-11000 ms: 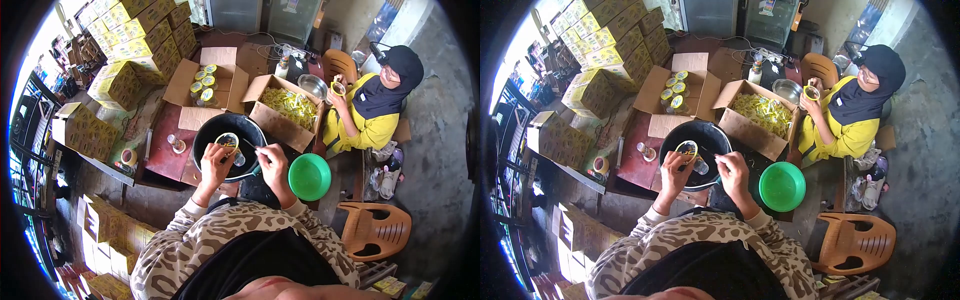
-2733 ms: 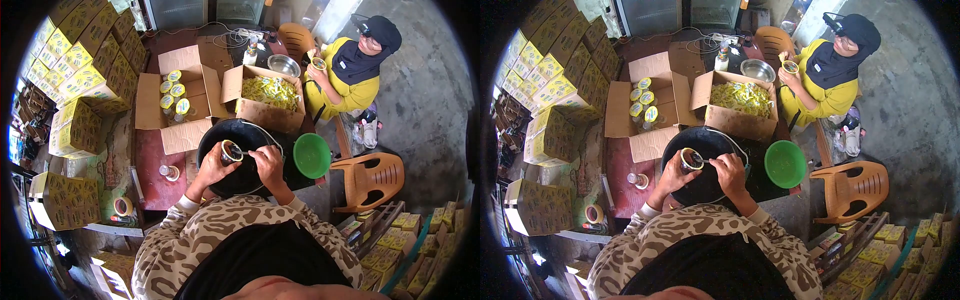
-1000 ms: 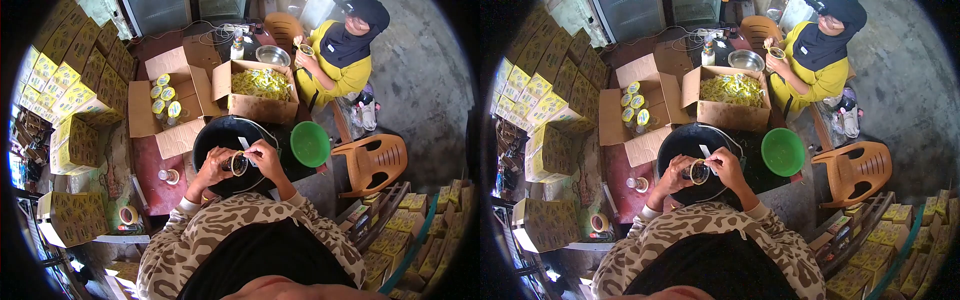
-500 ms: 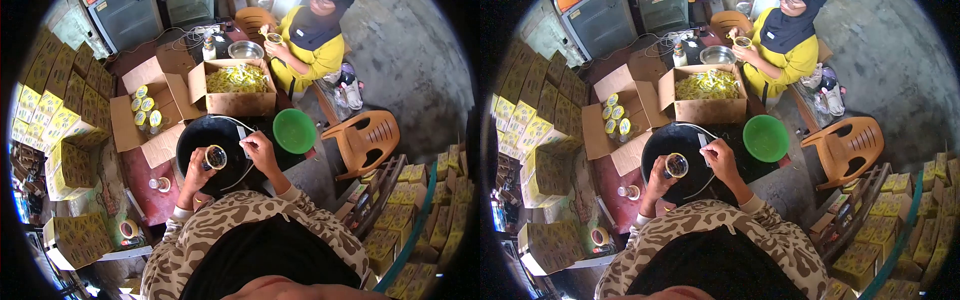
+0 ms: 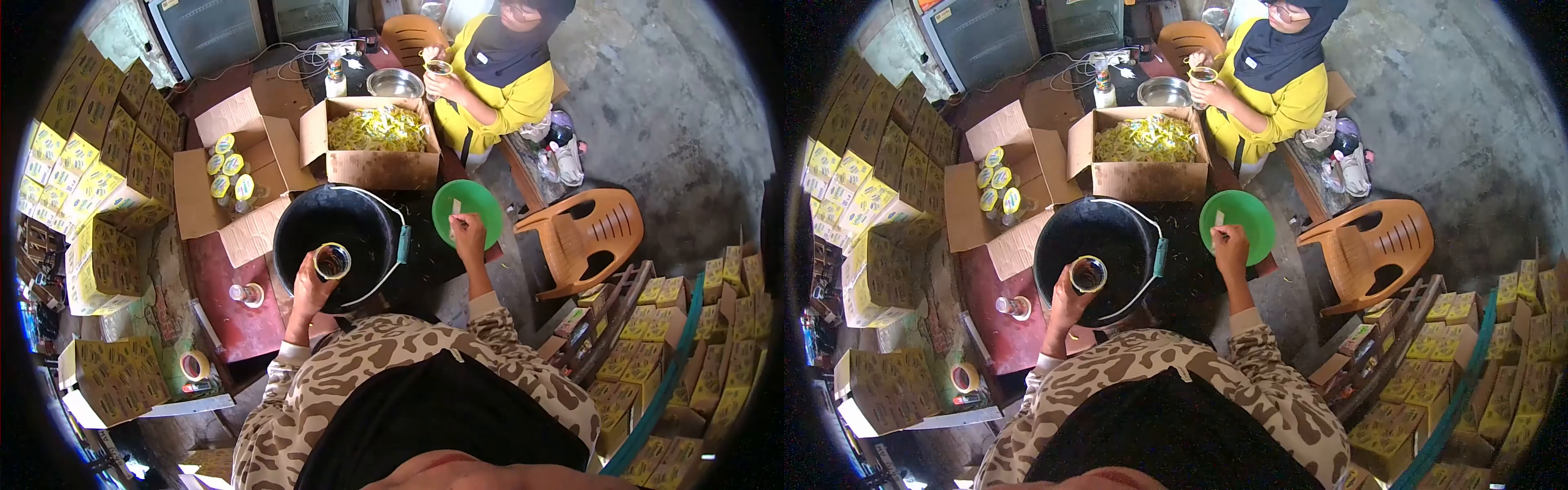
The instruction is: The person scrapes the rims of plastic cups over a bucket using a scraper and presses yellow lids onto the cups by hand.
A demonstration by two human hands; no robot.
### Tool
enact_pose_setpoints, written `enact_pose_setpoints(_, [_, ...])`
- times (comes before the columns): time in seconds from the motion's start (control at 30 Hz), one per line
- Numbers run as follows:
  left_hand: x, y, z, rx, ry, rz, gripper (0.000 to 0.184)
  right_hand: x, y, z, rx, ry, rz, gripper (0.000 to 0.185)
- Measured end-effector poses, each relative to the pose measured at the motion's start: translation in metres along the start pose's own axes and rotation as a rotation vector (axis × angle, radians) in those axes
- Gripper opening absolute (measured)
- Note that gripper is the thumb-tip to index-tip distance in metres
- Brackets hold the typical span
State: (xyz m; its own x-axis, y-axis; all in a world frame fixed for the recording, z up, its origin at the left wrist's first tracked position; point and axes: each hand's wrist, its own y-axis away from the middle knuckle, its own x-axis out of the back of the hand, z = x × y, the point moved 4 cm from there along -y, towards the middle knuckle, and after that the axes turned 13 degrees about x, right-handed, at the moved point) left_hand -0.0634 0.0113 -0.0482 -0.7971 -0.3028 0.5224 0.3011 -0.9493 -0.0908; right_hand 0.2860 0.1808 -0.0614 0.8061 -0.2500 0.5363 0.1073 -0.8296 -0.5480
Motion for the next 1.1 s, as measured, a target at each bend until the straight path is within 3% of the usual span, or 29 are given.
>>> enact_pose_setpoints(0.17, [-0.006, 0.000, -0.011, 0.043, -0.092, 0.101, 0.058, -0.010, 0.023, 0.097, -0.181, 0.208, -0.133, 0.018])
enact_pose_setpoints(0.4, [0.000, 0.000, 0.008, 0.111, -0.146, 0.211, 0.056, -0.031, 0.039, 0.194, -0.382, 0.181, -0.306, 0.015])
enact_pose_setpoints(0.47, [-0.002, -0.001, 0.005, 0.137, -0.164, 0.252, 0.057, -0.039, 0.043, 0.217, -0.260, 0.283, -0.354, 0.014])
enact_pose_setpoints(0.57, [-0.004, -0.003, 0.003, 0.114, -0.219, 0.305, 0.056, -0.035, 0.039, 0.207, -0.280, 0.449, -0.380, 0.019])
enact_pose_setpoints(0.67, [-0.007, -0.003, -0.002, 0.130, -0.310, 0.334, 0.057, -0.049, 0.043, 0.221, -0.184, 0.381, -0.547, 0.027])
enact_pose_setpoints(0.77, [-0.009, -0.001, -0.004, 0.153, -0.397, 0.375, 0.061, -0.050, 0.036, 0.214, -0.117, 0.328, -0.504, 0.030])
enact_pose_setpoints(0.9, [-0.010, 0.002, -0.017, 0.220, -0.492, 0.418, 0.066, -0.044, 0.021, 0.206, -0.256, 0.317, -0.549, 0.027])
enact_pose_setpoints(1.1, [-0.011, 0.002, -0.015, 0.251, -0.525, 0.436, 0.065, -0.074, -0.010, 0.234, 0.104, 0.291, -0.283, 0.028])
